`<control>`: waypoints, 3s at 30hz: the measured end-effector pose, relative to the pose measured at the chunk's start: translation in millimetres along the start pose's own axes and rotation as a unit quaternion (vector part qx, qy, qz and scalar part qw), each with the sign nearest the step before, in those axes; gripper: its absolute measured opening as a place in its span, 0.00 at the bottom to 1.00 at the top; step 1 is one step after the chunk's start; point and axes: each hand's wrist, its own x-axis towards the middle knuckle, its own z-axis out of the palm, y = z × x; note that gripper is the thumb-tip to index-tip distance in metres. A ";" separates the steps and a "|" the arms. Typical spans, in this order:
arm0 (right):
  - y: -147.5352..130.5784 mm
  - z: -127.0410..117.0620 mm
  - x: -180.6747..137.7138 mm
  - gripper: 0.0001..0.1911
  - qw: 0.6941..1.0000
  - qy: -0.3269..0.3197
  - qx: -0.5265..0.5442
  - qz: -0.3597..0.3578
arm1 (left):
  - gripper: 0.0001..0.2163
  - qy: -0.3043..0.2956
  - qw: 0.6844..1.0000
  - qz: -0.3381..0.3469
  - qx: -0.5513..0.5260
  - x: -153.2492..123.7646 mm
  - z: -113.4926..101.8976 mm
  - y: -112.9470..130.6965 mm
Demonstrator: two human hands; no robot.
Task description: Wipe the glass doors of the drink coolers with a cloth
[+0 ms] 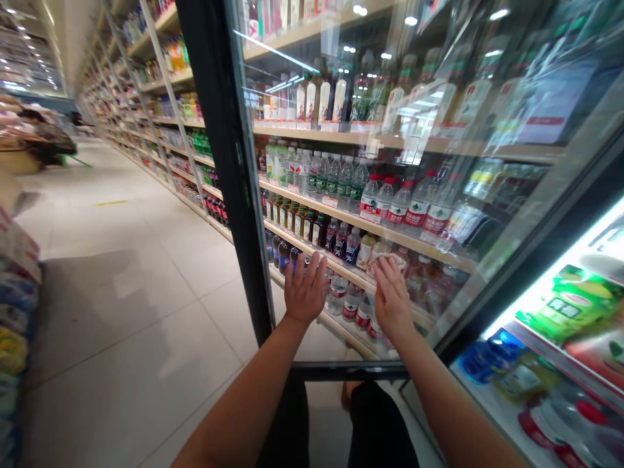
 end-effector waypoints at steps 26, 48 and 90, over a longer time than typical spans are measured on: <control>34.9 -19.3 15.0 0.29 0.992 0.096 -0.056 0.054 | 0.25 0.019 0.999 0.018 0.031 1.8 1.5 -1.4; -52.5 17.4 46.9 0.32 0.991 -0.066 0.111 0.043 | 0.32 0.019 0.999 0.004 -0.047 7.3 -3.5 9.8; 70.0 10.2 -9.9 0.30 0.964 0.036 -0.246 0.096 | 0.27 -0.016 1.000 0.000 0.005 20.8 -23.1 -2.5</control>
